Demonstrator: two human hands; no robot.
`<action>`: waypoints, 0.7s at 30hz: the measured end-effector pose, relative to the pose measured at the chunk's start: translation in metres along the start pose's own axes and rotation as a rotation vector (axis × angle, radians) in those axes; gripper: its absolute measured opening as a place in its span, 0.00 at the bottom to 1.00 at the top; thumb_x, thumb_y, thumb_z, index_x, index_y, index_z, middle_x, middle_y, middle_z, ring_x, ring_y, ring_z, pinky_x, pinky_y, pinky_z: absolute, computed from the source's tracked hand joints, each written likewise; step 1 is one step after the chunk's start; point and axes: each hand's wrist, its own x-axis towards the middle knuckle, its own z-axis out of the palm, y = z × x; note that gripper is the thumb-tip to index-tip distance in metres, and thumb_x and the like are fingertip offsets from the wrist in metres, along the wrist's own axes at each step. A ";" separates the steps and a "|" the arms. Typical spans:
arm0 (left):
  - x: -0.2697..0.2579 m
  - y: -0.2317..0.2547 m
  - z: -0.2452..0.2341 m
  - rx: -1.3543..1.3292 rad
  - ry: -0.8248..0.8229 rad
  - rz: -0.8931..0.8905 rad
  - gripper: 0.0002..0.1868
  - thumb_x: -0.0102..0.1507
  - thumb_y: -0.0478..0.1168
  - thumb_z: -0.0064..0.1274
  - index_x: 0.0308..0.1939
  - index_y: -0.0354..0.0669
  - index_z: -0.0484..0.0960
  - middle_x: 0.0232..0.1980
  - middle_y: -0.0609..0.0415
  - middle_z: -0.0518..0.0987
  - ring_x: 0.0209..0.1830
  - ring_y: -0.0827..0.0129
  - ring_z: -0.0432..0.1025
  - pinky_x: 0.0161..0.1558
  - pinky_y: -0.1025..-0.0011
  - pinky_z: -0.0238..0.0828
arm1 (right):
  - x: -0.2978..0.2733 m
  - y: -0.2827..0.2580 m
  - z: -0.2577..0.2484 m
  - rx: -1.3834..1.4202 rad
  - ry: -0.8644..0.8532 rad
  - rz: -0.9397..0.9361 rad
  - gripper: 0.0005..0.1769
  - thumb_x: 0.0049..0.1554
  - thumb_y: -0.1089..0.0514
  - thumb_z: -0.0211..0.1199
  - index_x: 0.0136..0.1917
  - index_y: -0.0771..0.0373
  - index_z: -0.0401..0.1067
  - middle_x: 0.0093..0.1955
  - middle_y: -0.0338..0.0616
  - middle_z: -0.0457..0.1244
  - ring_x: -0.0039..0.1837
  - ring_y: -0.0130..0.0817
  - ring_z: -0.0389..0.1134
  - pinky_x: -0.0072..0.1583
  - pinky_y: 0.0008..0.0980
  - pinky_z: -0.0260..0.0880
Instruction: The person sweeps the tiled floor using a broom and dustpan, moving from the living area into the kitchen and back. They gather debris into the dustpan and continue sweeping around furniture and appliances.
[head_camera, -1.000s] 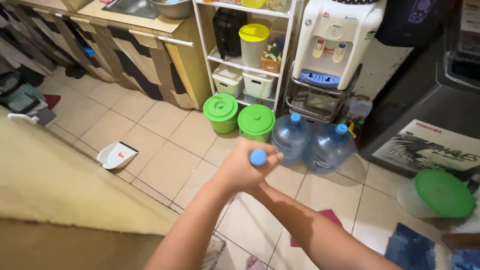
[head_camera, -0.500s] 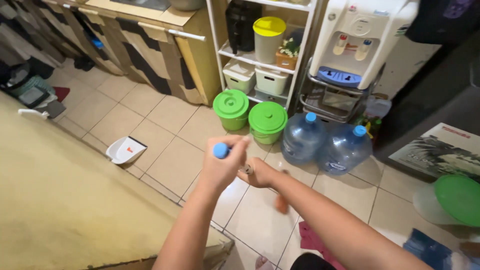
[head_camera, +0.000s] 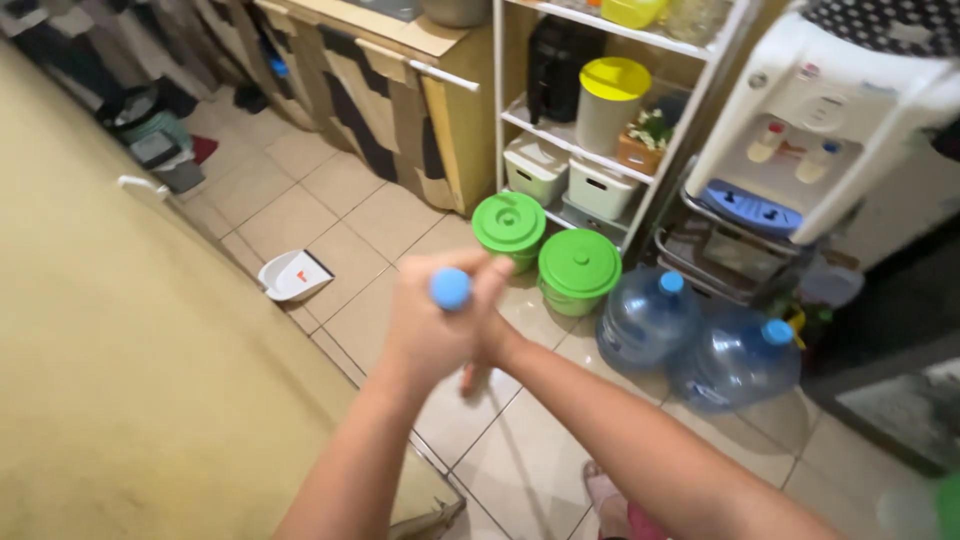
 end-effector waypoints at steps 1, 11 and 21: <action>0.006 -0.002 -0.004 -0.005 0.100 0.016 0.17 0.66 0.38 0.55 0.23 0.34 0.73 0.19 0.56 0.65 0.22 0.78 0.58 0.23 0.71 0.57 | 0.011 -0.006 -0.006 -0.159 -0.068 -0.107 0.14 0.53 0.55 0.57 0.49 0.66 0.68 0.47 0.40 0.63 0.51 0.28 0.63 0.51 0.38 0.67; 0.010 -0.099 0.039 -0.076 0.530 -0.324 0.21 0.67 0.38 0.50 0.19 0.36 0.71 0.19 0.61 0.69 0.20 0.80 0.62 0.25 0.74 0.59 | 0.030 0.092 -0.083 -0.583 -0.621 0.521 0.10 0.52 0.56 0.66 0.36 0.64 0.73 0.32 0.47 0.66 0.37 0.37 0.67 0.43 0.40 0.68; 0.055 -0.063 0.058 0.076 0.148 -0.369 0.19 0.65 0.37 0.53 0.19 0.34 0.72 0.14 0.56 0.67 0.12 0.77 0.62 0.18 0.72 0.58 | 0.057 0.057 -0.073 -0.102 -0.559 0.350 0.10 0.55 0.57 0.66 0.39 0.63 0.67 0.39 0.42 0.63 0.42 0.32 0.63 0.43 0.35 0.65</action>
